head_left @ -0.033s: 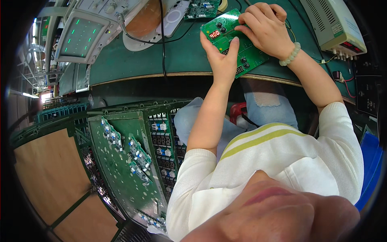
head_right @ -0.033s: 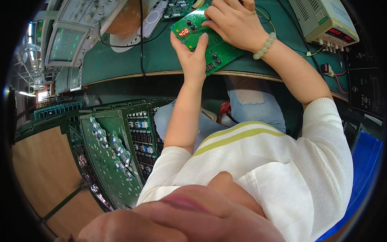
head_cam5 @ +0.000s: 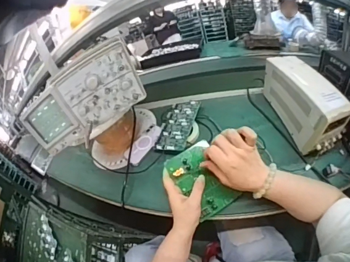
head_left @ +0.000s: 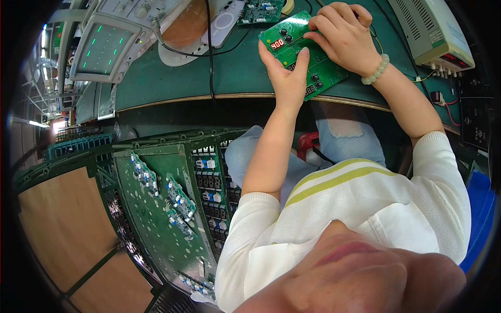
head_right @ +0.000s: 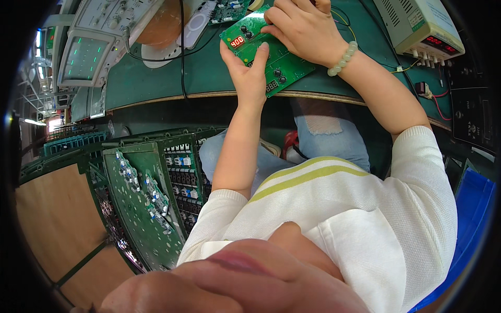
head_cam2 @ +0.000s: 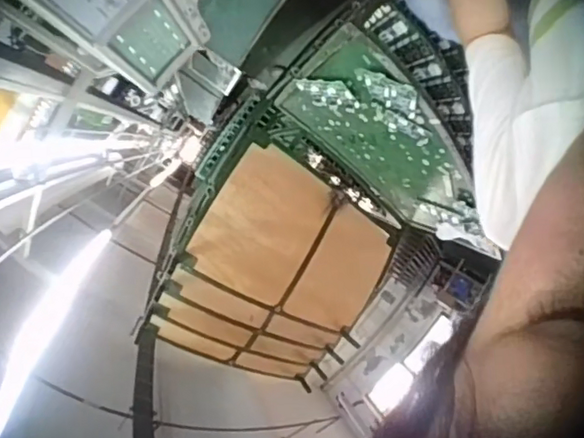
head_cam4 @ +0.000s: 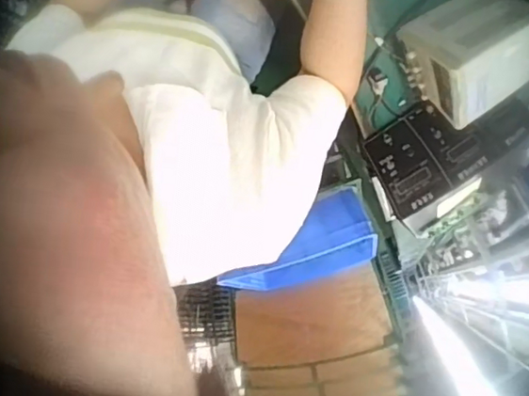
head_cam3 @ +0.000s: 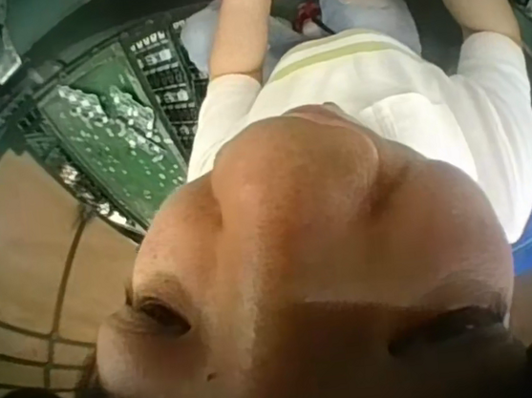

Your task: Testing and inspecting electronic circuit boards at a workbench using an oscilloscope and power supply.

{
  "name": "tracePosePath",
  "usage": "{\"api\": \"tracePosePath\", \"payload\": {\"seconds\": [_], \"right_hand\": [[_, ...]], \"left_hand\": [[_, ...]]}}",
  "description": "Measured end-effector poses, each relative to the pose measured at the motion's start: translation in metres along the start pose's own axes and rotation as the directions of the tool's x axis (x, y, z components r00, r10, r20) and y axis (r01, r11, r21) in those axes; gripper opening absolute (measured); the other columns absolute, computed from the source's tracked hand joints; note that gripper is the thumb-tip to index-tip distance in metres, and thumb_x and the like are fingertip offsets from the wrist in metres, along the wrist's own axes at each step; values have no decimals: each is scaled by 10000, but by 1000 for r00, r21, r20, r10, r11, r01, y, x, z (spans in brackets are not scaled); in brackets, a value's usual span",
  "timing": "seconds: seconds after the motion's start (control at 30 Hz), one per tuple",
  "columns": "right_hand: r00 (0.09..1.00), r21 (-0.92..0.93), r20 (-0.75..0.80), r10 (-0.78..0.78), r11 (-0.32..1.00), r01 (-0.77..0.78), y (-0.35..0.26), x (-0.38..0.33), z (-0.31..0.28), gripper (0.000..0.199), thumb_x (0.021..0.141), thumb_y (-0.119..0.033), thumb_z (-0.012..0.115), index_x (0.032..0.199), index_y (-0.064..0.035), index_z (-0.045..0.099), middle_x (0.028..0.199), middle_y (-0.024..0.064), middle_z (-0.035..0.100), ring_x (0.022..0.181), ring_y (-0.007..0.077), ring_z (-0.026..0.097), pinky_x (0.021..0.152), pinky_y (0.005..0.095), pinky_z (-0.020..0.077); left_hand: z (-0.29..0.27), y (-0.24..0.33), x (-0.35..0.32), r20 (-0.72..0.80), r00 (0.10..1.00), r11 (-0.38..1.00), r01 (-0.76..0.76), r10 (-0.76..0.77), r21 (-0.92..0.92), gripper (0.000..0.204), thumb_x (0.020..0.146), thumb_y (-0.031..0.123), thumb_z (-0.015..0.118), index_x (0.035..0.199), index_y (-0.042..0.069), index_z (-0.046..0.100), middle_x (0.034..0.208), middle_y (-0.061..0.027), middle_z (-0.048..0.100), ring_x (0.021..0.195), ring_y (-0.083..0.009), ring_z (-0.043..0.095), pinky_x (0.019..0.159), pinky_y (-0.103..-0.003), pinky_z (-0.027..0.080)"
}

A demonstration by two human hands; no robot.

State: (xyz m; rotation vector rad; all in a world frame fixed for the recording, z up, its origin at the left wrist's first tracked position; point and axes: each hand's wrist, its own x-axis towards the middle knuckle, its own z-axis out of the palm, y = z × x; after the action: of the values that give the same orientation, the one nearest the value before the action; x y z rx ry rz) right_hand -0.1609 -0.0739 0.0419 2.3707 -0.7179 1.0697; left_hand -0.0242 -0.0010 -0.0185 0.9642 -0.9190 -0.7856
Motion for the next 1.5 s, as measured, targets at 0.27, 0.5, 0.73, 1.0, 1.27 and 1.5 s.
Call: {"api": "tracePosePath", "payload": {"seconds": [0.27, 0.5, 0.73, 1.0, 1.27, 1.5], "right_hand": [[731, 32, -671, -125, 980, 197, 21, 0, 68, 197, 741, -280, 716, 821, -145, 596, 806, 20, 544, 880, 192, 522, 853, 397, 290], [996, 43, 92, 3, 999, -7, -1, 7, 6, 214, 721, -294, 725, 804, -148, 592, 784, 21, 541, 863, 196, 515, 856, 398, 271], [999, 66, -42, -6, 998, 8, 3, -5, 9, 191, 806, -288, 709, 872, -136, 613, 923, -16, 590, 985, 156, 552, 916, 357, 279], [999, 62, -46, 9, 998, -6, 7, -3, 6, 187, 798, -275, 718, 861, -132, 616, 908, -15, 588, 974, 159, 554, 908, 359, 282], [999, 96, -32, 15, 995, -12, 5, -3, 7, 187, 790, -268, 722, 860, -130, 615, 892, -17, 584, 950, 162, 557, 888, 353, 291], [999, 108, -31, 20, 994, -16, 4, -2, 5, 179, 785, -249, 724, 854, -129, 611, 891, -16, 587, 942, 165, 557, 885, 353, 294]], "left_hand": [[2, 0, 0, 8, 1000, 999, 9, -8, -43, 809, 845, -7, 660, 1449, -13, 123, 1265, -141, 461, 1102, -177, 522, 926, -296, 456], [-3, 2, -1, -4, 1000, 1000, -22, 22, 11, 816, 844, -3, 665, 1452, -14, 122, 1269, -145, 458, 1106, -181, 519, 928, -297, 453], [0, 0, -1, 6, 1000, 1000, -11, 11, 9, 811, 845, -2, 659, 1455, -8, 125, 1263, -142, 463, 1095, -180, 524, 919, -299, 458], [0, -1, 0, 9, 1000, 1000, 7, -7, -19, 796, 844, -10, 651, 1451, 0, 136, 1257, -138, 469, 1089, -176, 528, 916, -299, 461], [1, 0, -1, -1, 1000, 1000, 5, -5, -26, 809, 847, 0, 655, 1449, -24, 115, 1263, -143, 464, 1093, -176, 526, 921, -296, 458], [0, -2, -1, 3, 1000, 1000, -6, 6, -25, 820, 850, 4, 653, 1451, -37, 97, 1264, -154, 464, 1088, -178, 532, 910, -292, 464]]}}
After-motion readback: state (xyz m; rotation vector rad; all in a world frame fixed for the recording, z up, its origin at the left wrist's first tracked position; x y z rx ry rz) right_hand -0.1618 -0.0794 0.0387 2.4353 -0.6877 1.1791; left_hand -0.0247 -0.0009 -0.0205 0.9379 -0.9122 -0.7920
